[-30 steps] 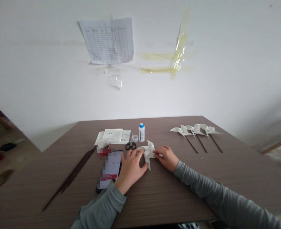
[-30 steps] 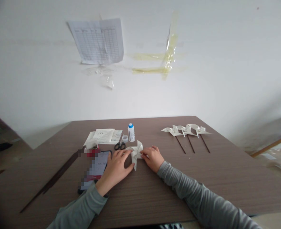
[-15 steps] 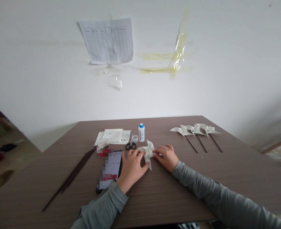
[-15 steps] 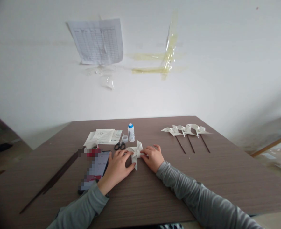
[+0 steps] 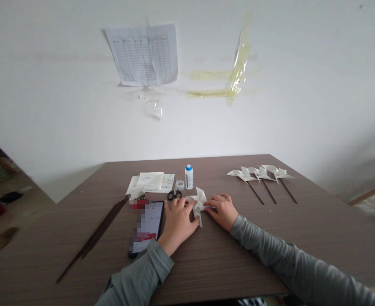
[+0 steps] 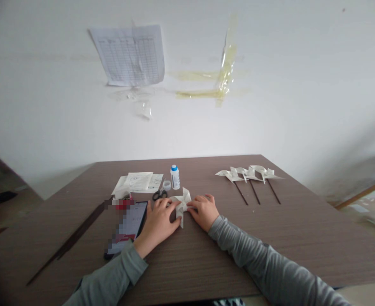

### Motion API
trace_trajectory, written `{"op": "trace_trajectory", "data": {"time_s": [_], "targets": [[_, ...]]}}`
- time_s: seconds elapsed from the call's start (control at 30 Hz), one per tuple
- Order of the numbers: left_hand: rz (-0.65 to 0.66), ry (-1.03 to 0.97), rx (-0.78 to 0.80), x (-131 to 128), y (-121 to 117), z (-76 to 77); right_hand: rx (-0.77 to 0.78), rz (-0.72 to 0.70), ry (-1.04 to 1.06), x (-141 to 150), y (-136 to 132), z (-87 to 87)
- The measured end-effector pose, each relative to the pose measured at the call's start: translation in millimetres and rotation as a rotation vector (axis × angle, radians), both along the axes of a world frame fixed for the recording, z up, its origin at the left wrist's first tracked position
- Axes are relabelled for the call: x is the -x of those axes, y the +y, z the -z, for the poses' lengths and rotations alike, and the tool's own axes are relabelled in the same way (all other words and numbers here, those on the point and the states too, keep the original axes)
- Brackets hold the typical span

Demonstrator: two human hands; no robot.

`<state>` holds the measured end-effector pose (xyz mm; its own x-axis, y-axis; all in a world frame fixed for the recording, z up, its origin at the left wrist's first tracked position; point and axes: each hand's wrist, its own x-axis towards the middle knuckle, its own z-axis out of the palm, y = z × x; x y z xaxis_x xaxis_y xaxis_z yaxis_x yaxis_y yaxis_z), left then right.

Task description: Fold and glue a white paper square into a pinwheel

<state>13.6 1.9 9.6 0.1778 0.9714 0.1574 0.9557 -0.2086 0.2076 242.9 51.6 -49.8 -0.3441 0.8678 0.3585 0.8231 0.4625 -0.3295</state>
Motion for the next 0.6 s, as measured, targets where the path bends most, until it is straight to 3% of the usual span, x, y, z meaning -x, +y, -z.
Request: {"op": "trace_trajectory", "data": {"time_s": [0.23,0.6], "targets": [[0.010,0.017,0.088,-4,-1,-11.3,0.034,-0.009,-0.005,2,-2,-4.3],[0.008,-0.015,0.094,-3,0,-11.8,0.033,-0.005,-0.010,1,1,-1.9]]}}
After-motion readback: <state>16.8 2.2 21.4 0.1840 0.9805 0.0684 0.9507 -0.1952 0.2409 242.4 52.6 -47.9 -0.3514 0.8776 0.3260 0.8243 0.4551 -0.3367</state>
